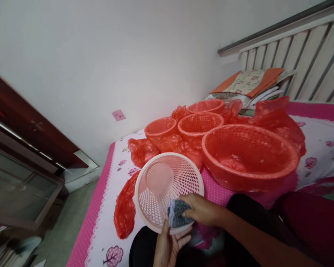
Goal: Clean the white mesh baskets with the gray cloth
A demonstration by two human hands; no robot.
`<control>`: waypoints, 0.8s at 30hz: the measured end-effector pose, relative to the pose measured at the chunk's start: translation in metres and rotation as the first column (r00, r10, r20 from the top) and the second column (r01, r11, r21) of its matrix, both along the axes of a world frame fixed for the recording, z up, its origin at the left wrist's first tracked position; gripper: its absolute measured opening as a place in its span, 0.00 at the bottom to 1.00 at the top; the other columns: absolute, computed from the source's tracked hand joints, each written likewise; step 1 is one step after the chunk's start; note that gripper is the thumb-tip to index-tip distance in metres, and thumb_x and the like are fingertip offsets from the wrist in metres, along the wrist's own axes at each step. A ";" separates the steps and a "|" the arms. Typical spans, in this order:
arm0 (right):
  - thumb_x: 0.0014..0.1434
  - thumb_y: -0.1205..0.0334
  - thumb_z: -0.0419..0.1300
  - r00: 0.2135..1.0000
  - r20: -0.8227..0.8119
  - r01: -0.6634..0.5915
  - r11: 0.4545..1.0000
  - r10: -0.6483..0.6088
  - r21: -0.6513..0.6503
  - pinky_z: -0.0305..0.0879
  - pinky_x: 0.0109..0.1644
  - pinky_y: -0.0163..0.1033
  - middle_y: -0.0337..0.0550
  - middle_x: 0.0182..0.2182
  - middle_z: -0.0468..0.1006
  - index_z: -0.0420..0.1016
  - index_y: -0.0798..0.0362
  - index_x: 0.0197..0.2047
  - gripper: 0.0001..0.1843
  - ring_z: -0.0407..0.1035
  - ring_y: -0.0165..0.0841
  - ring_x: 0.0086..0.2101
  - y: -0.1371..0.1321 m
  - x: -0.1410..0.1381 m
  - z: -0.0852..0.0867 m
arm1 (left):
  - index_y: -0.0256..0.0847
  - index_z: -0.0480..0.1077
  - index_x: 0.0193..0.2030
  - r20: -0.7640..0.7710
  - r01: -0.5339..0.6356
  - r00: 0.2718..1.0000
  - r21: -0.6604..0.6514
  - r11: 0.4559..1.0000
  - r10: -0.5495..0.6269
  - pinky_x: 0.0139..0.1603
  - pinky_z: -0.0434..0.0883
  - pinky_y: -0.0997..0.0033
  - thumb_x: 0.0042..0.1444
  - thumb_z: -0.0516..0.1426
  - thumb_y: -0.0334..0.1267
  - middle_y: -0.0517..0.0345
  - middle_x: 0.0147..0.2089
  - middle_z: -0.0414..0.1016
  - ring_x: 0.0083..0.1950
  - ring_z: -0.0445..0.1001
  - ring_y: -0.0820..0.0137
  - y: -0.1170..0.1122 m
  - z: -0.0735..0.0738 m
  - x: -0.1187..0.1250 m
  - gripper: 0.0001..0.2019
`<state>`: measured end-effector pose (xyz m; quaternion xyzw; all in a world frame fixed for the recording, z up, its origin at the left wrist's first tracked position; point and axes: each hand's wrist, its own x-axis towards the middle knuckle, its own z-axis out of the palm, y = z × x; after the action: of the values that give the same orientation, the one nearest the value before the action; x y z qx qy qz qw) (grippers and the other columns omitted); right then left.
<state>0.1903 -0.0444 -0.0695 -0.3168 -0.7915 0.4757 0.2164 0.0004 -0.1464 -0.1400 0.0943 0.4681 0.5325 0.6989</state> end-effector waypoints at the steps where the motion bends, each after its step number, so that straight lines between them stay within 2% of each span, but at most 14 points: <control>1: 0.54 0.70 0.61 0.998 -0.043 0.045 0.999 -0.045 0.007 0.65 0.42 0.36 0.41 0.37 0.85 0.80 0.52 0.41 0.11 0.78 0.38 0.38 0.004 0.000 0.003 | 0.36 0.69 0.69 0.010 -0.018 1.000 -0.005 1.000 0.018 0.56 0.82 0.48 0.68 0.62 0.56 0.32 0.57 0.85 0.60 0.85 0.43 0.000 0.000 0.001 0.32; 4: 0.55 0.72 0.58 0.972 -0.121 0.215 0.972 -0.203 0.098 0.67 0.45 0.38 0.44 0.39 0.85 0.78 0.54 0.44 0.14 0.78 0.38 0.39 0.019 -0.008 0.013 | 0.39 0.60 0.76 -0.004 -0.087 0.996 -0.035 0.996 0.087 0.60 0.80 0.41 0.67 0.64 0.52 0.31 0.62 0.82 0.64 0.82 0.41 -0.001 0.001 0.003 0.37; 6: 0.56 0.73 0.57 0.952 -0.135 0.299 0.933 -0.276 0.201 0.68 0.47 0.38 0.46 0.41 0.85 0.78 0.54 0.48 0.17 0.78 0.39 0.41 0.031 -0.020 0.020 | 0.35 0.60 0.76 -0.027 -0.102 0.995 -0.049 0.994 0.101 0.61 0.80 0.39 0.64 0.68 0.45 0.28 0.63 0.82 0.64 0.81 0.39 -0.001 0.001 0.005 0.39; 9: 0.57 0.76 0.55 0.951 -0.012 0.286 0.863 -0.309 0.417 0.66 0.55 0.40 0.50 0.49 0.85 0.78 0.54 0.54 0.23 0.77 0.40 0.49 0.054 -0.046 0.028 | 0.30 0.61 0.75 -0.033 -0.093 0.995 -0.056 0.994 0.092 0.62 0.80 0.39 0.58 0.69 0.31 0.26 0.60 0.82 0.64 0.81 0.38 -0.003 0.001 0.007 0.39; 11: 0.59 0.77 0.54 0.942 0.121 0.218 0.842 -0.314 0.493 0.64 0.62 0.44 0.51 0.55 0.84 0.78 0.54 0.57 0.25 0.75 0.42 0.55 0.072 -0.068 0.026 | 0.33 0.60 0.76 -0.028 -0.119 0.993 -0.053 0.991 0.118 0.62 0.80 0.38 0.57 0.67 0.26 0.29 0.60 0.83 0.63 0.82 0.39 -0.004 0.001 0.008 0.41; 14: 0.66 0.75 0.57 0.924 0.252 0.144 0.872 -0.287 0.467 0.65 0.63 0.49 0.55 0.52 0.85 0.81 0.57 0.54 0.17 0.77 0.45 0.54 0.097 -0.099 0.009 | 0.39 0.59 0.78 -0.026 -0.181 0.983 -0.063 0.982 0.180 0.60 0.81 0.40 0.57 0.64 0.21 0.35 0.59 0.84 0.60 0.84 0.44 -0.005 0.006 0.011 0.42; 16: 0.69 0.66 0.64 0.902 0.347 0.088 0.897 -0.256 0.432 0.69 0.63 0.54 0.52 0.52 0.84 0.81 0.57 0.55 0.12 0.77 0.45 0.53 0.106 -0.116 -0.011 | 0.39 0.57 0.79 -0.016 -0.208 0.978 -0.075 0.975 0.207 0.59 0.82 0.43 0.57 0.62 0.19 0.36 0.58 0.85 0.56 0.86 0.46 -0.004 0.009 0.013 0.43; 18: 0.71 0.55 0.68 0.876 0.423 0.051 0.916 -0.232 0.398 0.72 0.63 0.58 0.49 0.56 0.81 0.79 0.54 0.58 0.17 0.77 0.44 0.54 0.106 -0.127 -0.032 | 0.37 0.55 0.80 -0.002 -0.221 0.975 -0.086 0.971 0.222 0.56 0.83 0.45 0.58 0.60 0.18 0.36 0.55 0.86 0.51 0.88 0.47 -0.004 0.011 0.013 0.43; 19: 0.71 0.53 0.68 0.865 0.452 0.036 0.924 -0.220 0.380 0.73 0.62 0.59 0.49 0.57 0.81 0.78 0.54 0.59 0.18 0.77 0.45 0.55 0.104 -0.130 -0.043 | 0.36 0.55 0.80 0.003 -0.228 0.973 -0.094 0.969 0.229 0.54 0.84 0.45 0.58 0.60 0.18 0.35 0.54 0.86 0.49 0.88 0.47 -0.003 0.011 0.014 0.43; 22: 0.72 0.54 0.67 0.848 0.499 0.002 0.943 -0.179 0.334 0.74 0.62 0.59 0.51 0.60 0.79 0.77 0.54 0.62 0.20 0.76 0.46 0.57 0.096 -0.134 -0.067 | 0.33 0.53 0.79 0.021 -0.237 0.970 -0.130 0.963 0.241 0.50 0.85 0.49 0.60 0.57 0.19 0.35 0.49 0.87 0.45 0.89 0.48 -0.003 0.008 0.013 0.40; 24: 0.71 0.55 0.68 0.846 0.512 -0.017 0.952 -0.150 0.307 0.74 0.63 0.60 0.51 0.61 0.78 0.77 0.54 0.62 0.21 0.75 0.47 0.58 0.094 -0.135 -0.076 | 0.32 0.53 0.79 0.035 -0.238 0.969 -0.148 0.960 0.246 0.49 0.85 0.50 0.60 0.56 0.19 0.36 0.47 0.87 0.44 0.89 0.48 -0.004 0.005 0.013 0.40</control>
<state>0.0550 0.0492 -0.1457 -0.4265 -0.8715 0.2364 0.0520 0.0130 -0.1500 -0.1351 -0.0282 0.4942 0.5814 0.6457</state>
